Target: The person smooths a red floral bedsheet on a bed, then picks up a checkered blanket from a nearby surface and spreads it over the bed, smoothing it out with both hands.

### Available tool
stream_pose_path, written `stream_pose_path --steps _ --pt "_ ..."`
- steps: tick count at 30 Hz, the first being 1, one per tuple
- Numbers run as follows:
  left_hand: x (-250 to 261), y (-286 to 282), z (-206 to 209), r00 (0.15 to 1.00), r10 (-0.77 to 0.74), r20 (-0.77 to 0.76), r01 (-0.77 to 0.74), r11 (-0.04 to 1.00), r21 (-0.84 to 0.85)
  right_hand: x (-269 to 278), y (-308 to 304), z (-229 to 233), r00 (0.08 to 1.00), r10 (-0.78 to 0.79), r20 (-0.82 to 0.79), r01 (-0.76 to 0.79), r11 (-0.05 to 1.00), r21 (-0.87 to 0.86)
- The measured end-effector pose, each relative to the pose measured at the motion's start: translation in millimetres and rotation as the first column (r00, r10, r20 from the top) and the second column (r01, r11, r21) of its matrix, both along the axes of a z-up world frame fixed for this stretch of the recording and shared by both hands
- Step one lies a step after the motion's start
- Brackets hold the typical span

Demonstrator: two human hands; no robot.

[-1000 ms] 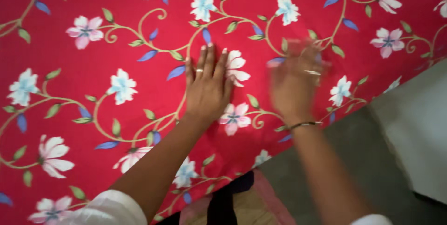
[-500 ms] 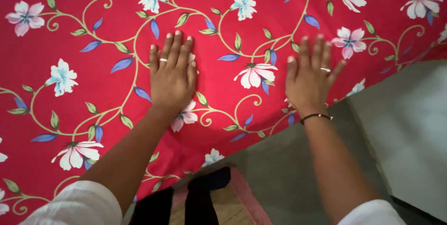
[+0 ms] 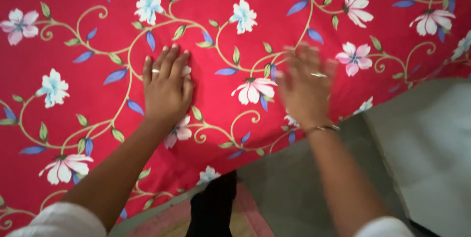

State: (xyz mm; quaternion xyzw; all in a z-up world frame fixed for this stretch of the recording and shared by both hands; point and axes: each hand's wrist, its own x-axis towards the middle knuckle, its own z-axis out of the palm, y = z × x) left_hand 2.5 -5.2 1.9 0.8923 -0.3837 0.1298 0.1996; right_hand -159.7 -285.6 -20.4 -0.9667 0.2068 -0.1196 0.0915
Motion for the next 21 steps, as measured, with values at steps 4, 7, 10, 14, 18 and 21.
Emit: stream_pose_path --steps 4,7,10,14,18,21 --pt "7.2 -34.3 -0.6 0.976 0.199 -0.091 -0.191 0.977 0.091 -30.2 -62.1 2.6 0.937 -0.346 0.053 0.346 0.938 0.003" --pt "14.5 -79.9 -2.5 0.982 0.176 -0.069 -0.172 0.983 0.061 -17.0 -72.9 11.0 0.884 -0.447 0.135 0.441 0.894 0.073" --pt "20.2 -139.9 -3.8 0.998 0.067 -0.007 -0.067 0.997 0.026 23.7 -48.4 9.6 0.977 -0.047 0.21 0.042 0.999 0.029" --pt "18.8 -200.3 -5.3 0.999 0.015 -0.036 -0.011 0.995 0.095 65.5 -51.5 7.0 0.977 0.184 0.106 -0.178 0.982 -0.064" --pt "23.6 -224.3 -1.7 0.999 0.026 -0.025 -0.023 0.993 0.116 52.3 -118.2 12.2 0.999 0.052 0.009 -0.052 0.995 -0.084" --pt "22.0 -225.2 1.2 1.0 0.016 -0.02 -0.014 0.997 0.074 22.5 -183.6 16.5 0.995 -0.095 0.041 0.097 0.994 -0.054"
